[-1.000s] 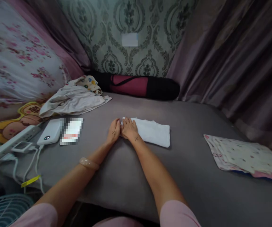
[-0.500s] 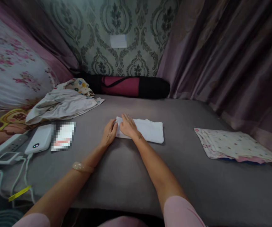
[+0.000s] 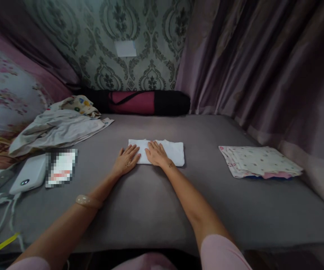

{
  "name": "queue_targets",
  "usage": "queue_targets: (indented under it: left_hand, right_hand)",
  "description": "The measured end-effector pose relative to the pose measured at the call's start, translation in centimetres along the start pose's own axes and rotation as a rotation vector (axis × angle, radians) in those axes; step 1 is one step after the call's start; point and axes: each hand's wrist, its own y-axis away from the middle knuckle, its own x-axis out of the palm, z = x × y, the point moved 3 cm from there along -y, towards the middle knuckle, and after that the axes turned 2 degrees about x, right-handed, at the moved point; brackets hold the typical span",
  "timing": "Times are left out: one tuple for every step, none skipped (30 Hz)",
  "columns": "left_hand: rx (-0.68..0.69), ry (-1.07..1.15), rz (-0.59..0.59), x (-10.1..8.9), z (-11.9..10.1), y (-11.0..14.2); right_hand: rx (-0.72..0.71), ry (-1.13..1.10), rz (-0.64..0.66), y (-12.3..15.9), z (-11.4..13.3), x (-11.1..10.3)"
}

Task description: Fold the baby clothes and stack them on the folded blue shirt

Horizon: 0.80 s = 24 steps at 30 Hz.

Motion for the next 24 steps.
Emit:
queue_targets:
  left_hand:
    - [0.0,-0.008,0.008,0.0,0.0,0.0]
    - [-0.001,-0.016,0.016,0.1,-0.1,0.0]
    - [-0.002,-0.023,0.026,0.2,-0.1,-0.1]
    - [-0.004,-0.031,0.037,0.2,-0.1,-0.1]
    - [-0.005,-0.039,0.045,0.2,-0.2,-0.1]
    - [-0.003,-0.049,0.052,0.2,-0.2,-0.1]
    - [0.002,-0.059,0.056,0.1,-0.2,-0.1]
    - [0.014,-0.069,0.058,0.0,-0.3,-0.1]
    - [0.031,-0.081,0.058,-0.2,-0.3,-0.2]
    - [0.051,-0.092,0.055,-0.4,-0.3,-0.3]
    - [0.069,-0.103,0.052,-0.7,-0.3,-0.5]
    - [0.083,-0.114,0.05,-1.0,-0.3,-0.9]
    - [0.092,-0.124,0.045,-1.2,-0.3,-1.4]
    - [0.094,-0.133,0.042,-1.5,-0.2,-2.0]
    - [0.089,-0.14,0.041,-1.7,-0.1,-2.7]
    - [0.082,-0.144,0.044,-1.9,0.1,-3.5]
    - [0.071,-0.147,0.051,-2.0,0.2,-4.3]
    - [0.061,-0.15,0.062,-2.1,0.5,-5.1]
    - [0.051,-0.153,0.073,-2.2,0.7,-5.9]
    - [0.04,-0.156,0.079,-2.3,0.9,-6.6]
    - [0.033,-0.157,0.078,-2.4,1.1,-7.2]
    - [0.027,-0.156,0.075,-2.4,1.3,-7.7]
    - [0.023,-0.151,0.079,-2.5,1.5,-8.1]
    - [0.02,-0.141,0.097,-2.5,1.7,-8.5]
  right_hand:
    - [0.011,0.006,-0.03,0.4,-0.5,-0.4]
    - [0.032,0.019,-0.07,0.8,-1.1,-0.8]
    - [0.057,0.035,-0.103,1.2,-1.7,-1.0]
    - [0.078,0.045,-0.113,1.6,-2.3,-1.0]
    - [0.095,0.048,-0.1,1.9,-2.9,-0.9]
    - [0.109,0.045,-0.076,2.1,-3.3,-0.6]
    - [0.117,0.04,-0.05,2.2,-3.7,-0.2]
    - [0.121,0.034,-0.034,2.2,-4.0,0.1]
    - [0.124,0.03,-0.027,2.1,-4.1,0.3]
    - [0.126,0.026,-0.021,2.0,-4.3,0.4]
    - [0.126,0.017,-0.007,1.8,-4.4,0.4]
    - [0.123,0.004,0.016,1.7,-4.5,0.3]
    - [0.117,-0.018,0.043,1.5,-4.6,0.1]
    - [0.105,-0.046,0.067,1.3,-4.9,-0.2]
    - [0.09,-0.076,0.08,1.1,-5.2,-0.7]
    - [0.078,-0.1,0.069,0.9,-5.6,-1.3]
    - [0.072,-0.109,0.039,0.8,-6.2,-1.9]
    - [0.074,-0.103,-0.003,0.6,-7.0,-2.5]
    - [0.085,-0.082,-0.044,0.5,-7.8,-3.0]
    - [0.105,-0.052,-0.073,0.3,-8.7,-3.3]
    - [0.128,-0.019,-0.084,0.3,-9.5,-3.5]
    - [0.146,0.01,-0.075,0.2,-10.3,-3.6]
    - [0.156,0.034,-0.055,0.2,-11.0,-3.5]
    - [0.162,0.054,-0.037,0.1,-11.6,-3.4]
